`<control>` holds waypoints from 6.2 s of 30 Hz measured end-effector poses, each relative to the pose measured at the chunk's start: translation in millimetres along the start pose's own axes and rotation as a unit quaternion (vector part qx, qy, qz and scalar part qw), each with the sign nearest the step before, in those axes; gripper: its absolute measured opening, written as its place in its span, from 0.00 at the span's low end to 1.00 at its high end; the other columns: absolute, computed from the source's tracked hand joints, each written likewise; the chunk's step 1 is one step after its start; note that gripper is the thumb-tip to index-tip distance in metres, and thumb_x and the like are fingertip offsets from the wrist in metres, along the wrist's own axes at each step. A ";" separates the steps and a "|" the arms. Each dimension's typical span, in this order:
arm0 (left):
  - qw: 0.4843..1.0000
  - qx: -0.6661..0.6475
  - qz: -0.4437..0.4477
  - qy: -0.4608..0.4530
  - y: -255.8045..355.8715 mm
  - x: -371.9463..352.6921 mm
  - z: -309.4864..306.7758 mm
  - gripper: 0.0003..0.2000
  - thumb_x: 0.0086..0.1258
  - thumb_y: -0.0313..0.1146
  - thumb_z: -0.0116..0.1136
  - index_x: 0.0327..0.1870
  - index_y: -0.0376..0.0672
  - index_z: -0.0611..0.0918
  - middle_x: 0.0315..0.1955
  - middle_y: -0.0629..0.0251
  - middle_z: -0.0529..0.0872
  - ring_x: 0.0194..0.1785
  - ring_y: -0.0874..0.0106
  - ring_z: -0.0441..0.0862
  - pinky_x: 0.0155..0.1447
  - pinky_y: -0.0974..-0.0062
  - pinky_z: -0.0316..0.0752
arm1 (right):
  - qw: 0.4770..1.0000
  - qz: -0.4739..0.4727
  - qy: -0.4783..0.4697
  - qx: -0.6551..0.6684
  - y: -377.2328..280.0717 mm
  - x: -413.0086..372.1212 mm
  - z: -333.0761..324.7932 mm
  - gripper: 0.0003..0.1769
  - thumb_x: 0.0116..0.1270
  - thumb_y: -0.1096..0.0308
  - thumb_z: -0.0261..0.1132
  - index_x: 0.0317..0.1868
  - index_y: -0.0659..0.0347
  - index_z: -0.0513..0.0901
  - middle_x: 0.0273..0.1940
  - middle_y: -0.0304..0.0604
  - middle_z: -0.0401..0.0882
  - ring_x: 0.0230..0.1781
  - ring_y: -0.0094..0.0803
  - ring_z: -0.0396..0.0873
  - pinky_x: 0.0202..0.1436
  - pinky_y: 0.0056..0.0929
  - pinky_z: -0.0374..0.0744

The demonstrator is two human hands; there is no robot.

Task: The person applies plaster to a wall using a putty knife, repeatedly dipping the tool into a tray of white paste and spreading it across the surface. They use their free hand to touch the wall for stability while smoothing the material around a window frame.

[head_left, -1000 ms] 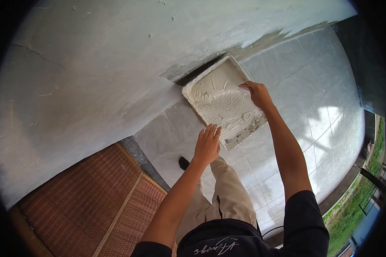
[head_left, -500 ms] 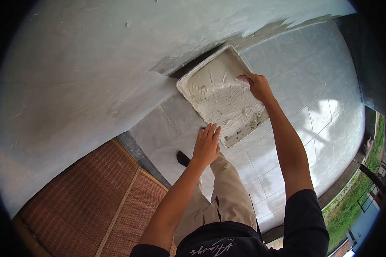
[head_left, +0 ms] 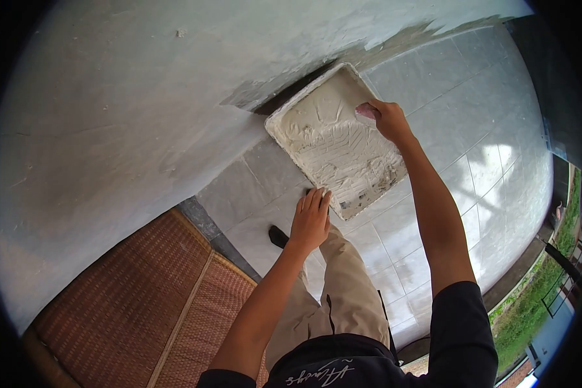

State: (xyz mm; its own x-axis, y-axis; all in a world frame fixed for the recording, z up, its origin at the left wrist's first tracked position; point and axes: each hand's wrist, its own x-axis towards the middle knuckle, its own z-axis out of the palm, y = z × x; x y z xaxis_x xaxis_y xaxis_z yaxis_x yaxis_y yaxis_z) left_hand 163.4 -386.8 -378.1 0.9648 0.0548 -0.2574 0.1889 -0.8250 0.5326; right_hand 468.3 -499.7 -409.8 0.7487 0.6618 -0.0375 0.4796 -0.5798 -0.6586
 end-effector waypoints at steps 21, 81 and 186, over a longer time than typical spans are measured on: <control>0.999 0.043 -0.025 0.000 -14.8 -29.3 -31.6 0.32 0.60 0.31 0.59 0.68 0.37 0.65 0.66 0.52 0.66 0.72 0.55 0.58 0.72 0.57 0.55 | 0.927 0.250 -0.077 0.268 4.5 -75.1 17.6 0.17 0.59 0.74 0.62 0.50 0.62 0.82 0.39 0.44 0.85 0.37 0.30 0.83 0.41 0.31 0.79; 0.650 0.564 0.216 0.461 -12.9 -66.9 -512.6 0.19 0.70 0.40 0.46 0.61 0.50 0.69 0.66 0.65 0.71 0.70 0.64 0.67 0.75 0.58 0.51 | 0.759 -0.371 0.534 0.048 -522.4 48.3 -121.9 0.22 0.60 0.82 0.61 0.56 0.67 0.79 0.61 0.57 0.74 0.66 0.54 0.69 0.68 0.50 0.69; 0.734 0.639 -0.063 0.220 29.0 -77.9 -501.4 0.54 0.55 0.56 0.65 0.77 0.60 0.41 0.78 0.71 0.37 0.79 0.61 0.28 0.76 0.46 0.25 | 0.757 -0.234 0.419 0.443 -474.8 51.0 -254.8 0.18 0.65 0.81 0.56 0.56 0.65 0.70 0.41 0.47 0.80 0.41 0.31 0.80 0.45 0.29 0.77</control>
State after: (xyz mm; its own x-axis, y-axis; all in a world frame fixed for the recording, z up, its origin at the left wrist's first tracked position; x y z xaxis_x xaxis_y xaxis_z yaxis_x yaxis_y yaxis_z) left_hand 185.6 -133.0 61.7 0.9733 0.1197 0.1958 0.2266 -0.6363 -0.7374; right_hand 395.4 -311.7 92.5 0.7968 -0.0526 0.6020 0.5653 0.4168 -0.7118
